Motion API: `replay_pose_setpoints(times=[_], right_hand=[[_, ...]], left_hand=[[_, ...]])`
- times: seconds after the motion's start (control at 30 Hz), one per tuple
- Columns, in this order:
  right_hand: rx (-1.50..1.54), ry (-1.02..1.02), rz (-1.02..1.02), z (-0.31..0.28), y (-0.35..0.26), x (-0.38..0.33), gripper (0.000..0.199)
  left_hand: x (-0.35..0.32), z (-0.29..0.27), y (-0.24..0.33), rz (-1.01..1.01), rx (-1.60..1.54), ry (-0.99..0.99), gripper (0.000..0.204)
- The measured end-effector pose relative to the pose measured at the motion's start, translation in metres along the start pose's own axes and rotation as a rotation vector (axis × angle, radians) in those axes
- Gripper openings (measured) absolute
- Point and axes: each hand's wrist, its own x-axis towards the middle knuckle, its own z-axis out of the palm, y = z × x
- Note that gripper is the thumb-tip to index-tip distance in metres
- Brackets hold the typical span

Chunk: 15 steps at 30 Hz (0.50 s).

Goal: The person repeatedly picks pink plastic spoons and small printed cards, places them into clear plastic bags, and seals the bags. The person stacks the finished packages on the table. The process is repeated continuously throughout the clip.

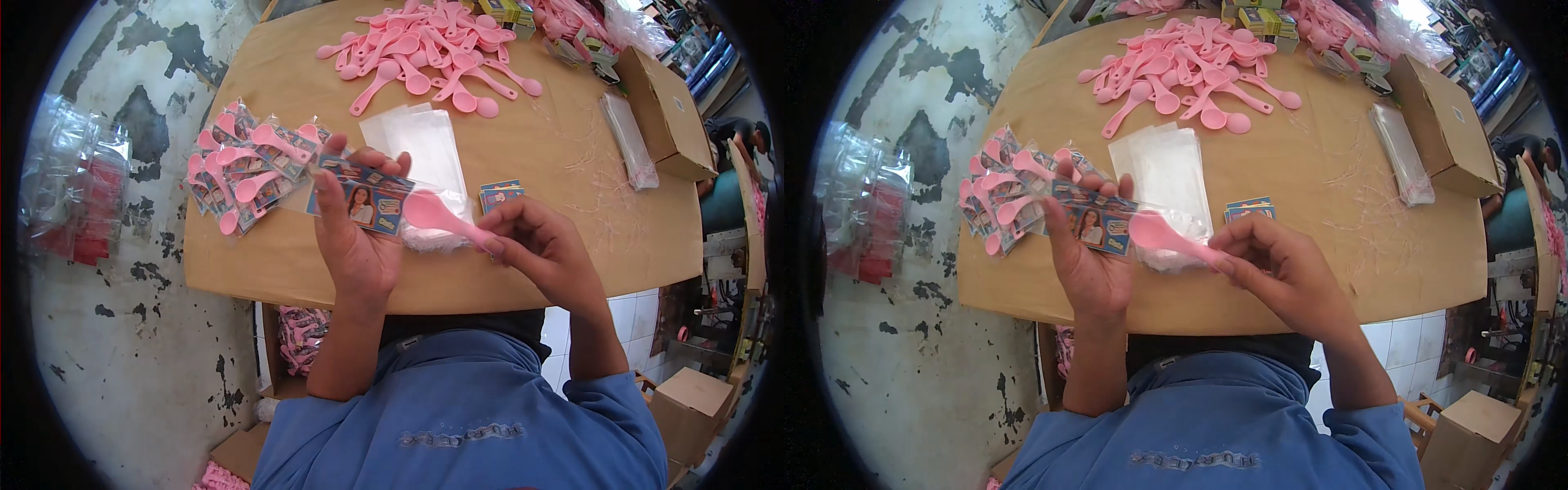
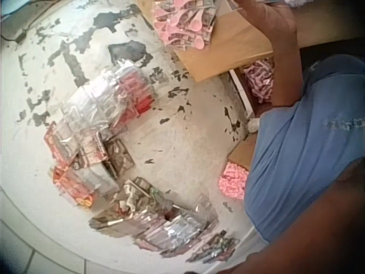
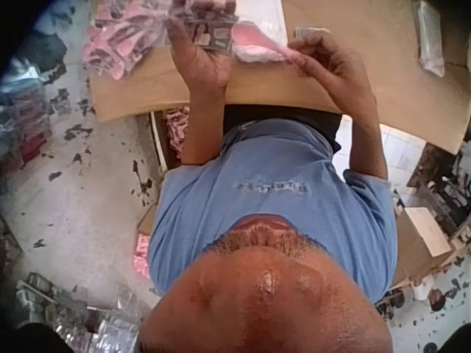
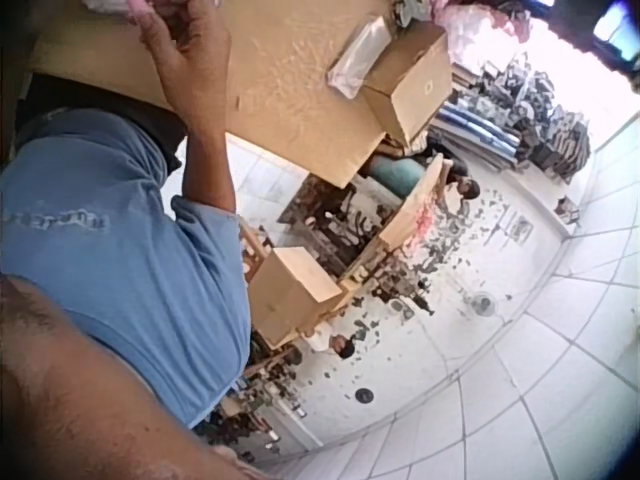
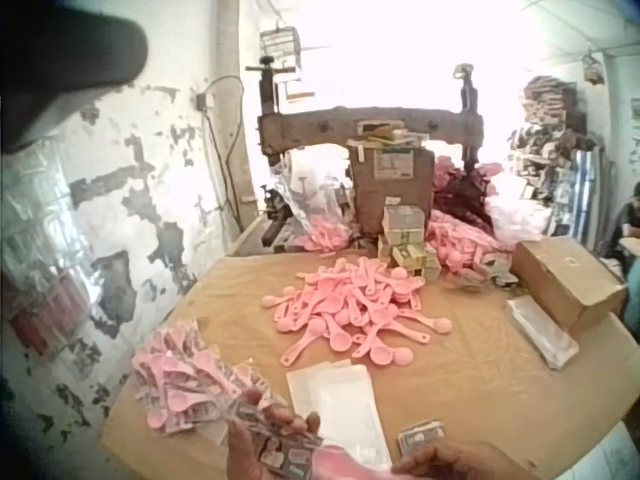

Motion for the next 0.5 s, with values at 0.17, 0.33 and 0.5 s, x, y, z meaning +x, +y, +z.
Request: replay_pose_setpoints(times=[0.17, 0.33, 0.5], right_hand=[[0.120, 0.045, -0.172, 0.012, 0.007, 0.006, 0.021], [0.102, 0.178, -0.200, 0.020, 0.019, 0.010, 0.025], [0.042, 0.365, -0.362, 0.026, 0.035, 0.019, 0.036]], left_hand=[[-0.007, 0.016, -0.013, -0.098, -0.027, 0.035, 0.052], [-0.012, 0.024, -0.024, -0.217, -0.148, 0.048, 0.055], [-0.018, 0.032, -0.035, -0.322, -0.094, 0.027, 0.048]])
